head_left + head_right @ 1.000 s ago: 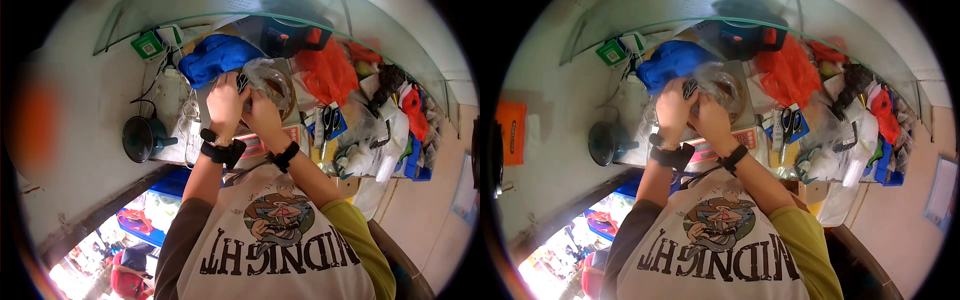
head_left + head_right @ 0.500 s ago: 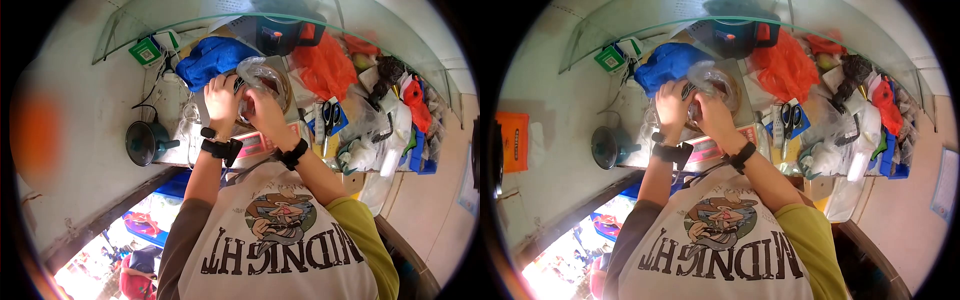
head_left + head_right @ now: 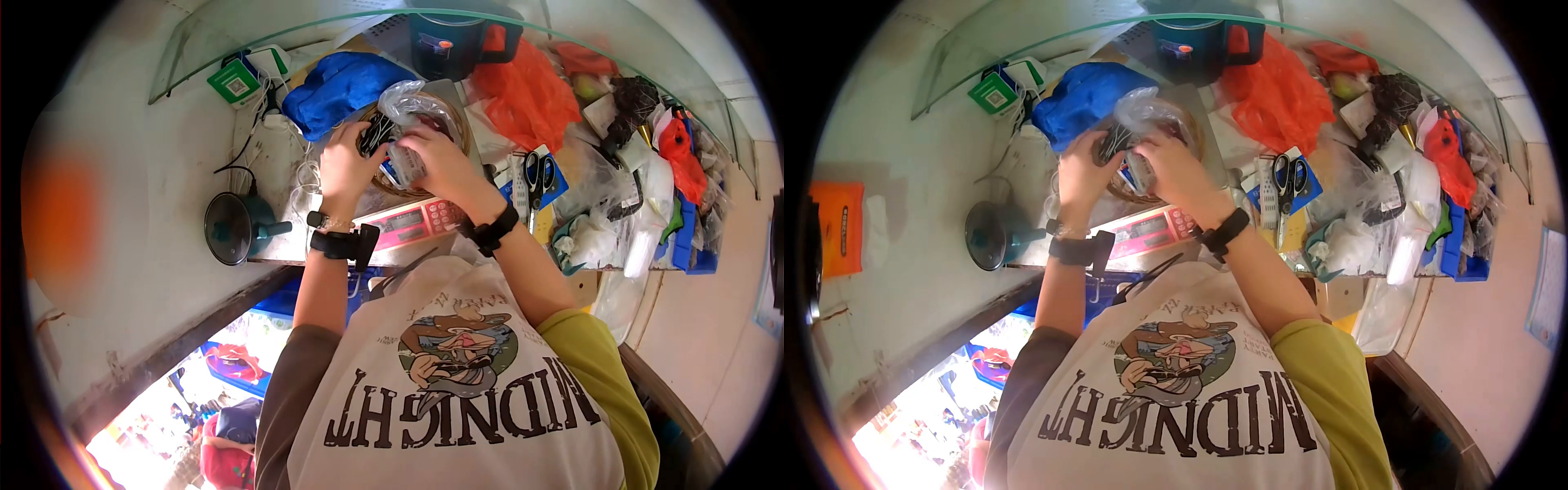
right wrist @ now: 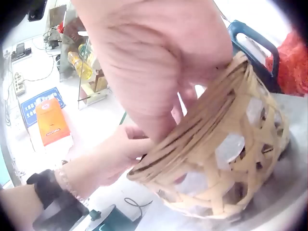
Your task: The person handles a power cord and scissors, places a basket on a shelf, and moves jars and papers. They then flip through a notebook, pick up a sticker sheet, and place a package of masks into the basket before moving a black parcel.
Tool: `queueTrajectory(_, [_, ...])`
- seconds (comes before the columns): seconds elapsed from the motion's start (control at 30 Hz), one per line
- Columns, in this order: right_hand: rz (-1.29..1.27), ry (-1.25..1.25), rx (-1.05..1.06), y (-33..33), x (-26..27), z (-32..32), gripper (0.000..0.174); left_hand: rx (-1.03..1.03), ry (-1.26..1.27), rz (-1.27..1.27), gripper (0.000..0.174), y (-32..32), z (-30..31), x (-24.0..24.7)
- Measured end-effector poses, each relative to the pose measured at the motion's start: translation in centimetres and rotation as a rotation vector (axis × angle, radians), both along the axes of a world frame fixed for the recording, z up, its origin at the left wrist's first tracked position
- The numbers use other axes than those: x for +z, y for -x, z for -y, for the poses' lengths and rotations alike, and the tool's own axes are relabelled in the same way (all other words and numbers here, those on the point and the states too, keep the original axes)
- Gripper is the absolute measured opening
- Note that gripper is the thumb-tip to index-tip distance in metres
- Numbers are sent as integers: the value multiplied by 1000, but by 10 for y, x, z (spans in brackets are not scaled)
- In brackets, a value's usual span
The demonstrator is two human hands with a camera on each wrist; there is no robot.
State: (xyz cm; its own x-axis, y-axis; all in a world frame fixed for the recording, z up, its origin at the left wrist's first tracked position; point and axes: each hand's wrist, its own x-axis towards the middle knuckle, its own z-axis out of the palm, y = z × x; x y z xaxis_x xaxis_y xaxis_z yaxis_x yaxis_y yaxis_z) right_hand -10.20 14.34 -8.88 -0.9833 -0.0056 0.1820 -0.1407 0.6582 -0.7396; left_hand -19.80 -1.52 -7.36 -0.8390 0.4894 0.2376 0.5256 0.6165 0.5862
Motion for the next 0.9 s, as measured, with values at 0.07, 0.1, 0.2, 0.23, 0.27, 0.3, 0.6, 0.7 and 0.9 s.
queueTrajectory(0.07, [-25,-51,47,2,-8,-2,60,7,-21,-20,40,-1,1,-4])
queueTrajectory(0.1, [-49,-103,92,2,-12,-3,60,12,-43,-39,39,-2,2,-7])
queueTrajectory(0.2, [-38,54,207,9,-15,1,56,26,-37,-32,39,-2,1,-10])
queueTrajectory(0.23, [-41,51,203,7,-11,0,56,22,-40,-35,39,-1,1,-12])
queueTrajectory(0.27, [-30,119,130,3,-8,1,51,25,-27,-57,38,-2,2,-13])
queueTrajectory(0.3, [-18,188,58,1,-5,2,46,28,-13,-78,37,-3,2,-14])
queueTrajectory(0.6, [-180,40,-67,-21,4,8,22,-26,106,-26,45,-12,0,-13])
queueTrajectory(0.7, [-356,40,-101,-44,27,-13,17,-52,-2,-61,46,-18,2,-23])
queueTrajectory(0.9, [-174,-110,-653,-139,-5,-127,11,19,-122,-153,35,-30,14,-33])
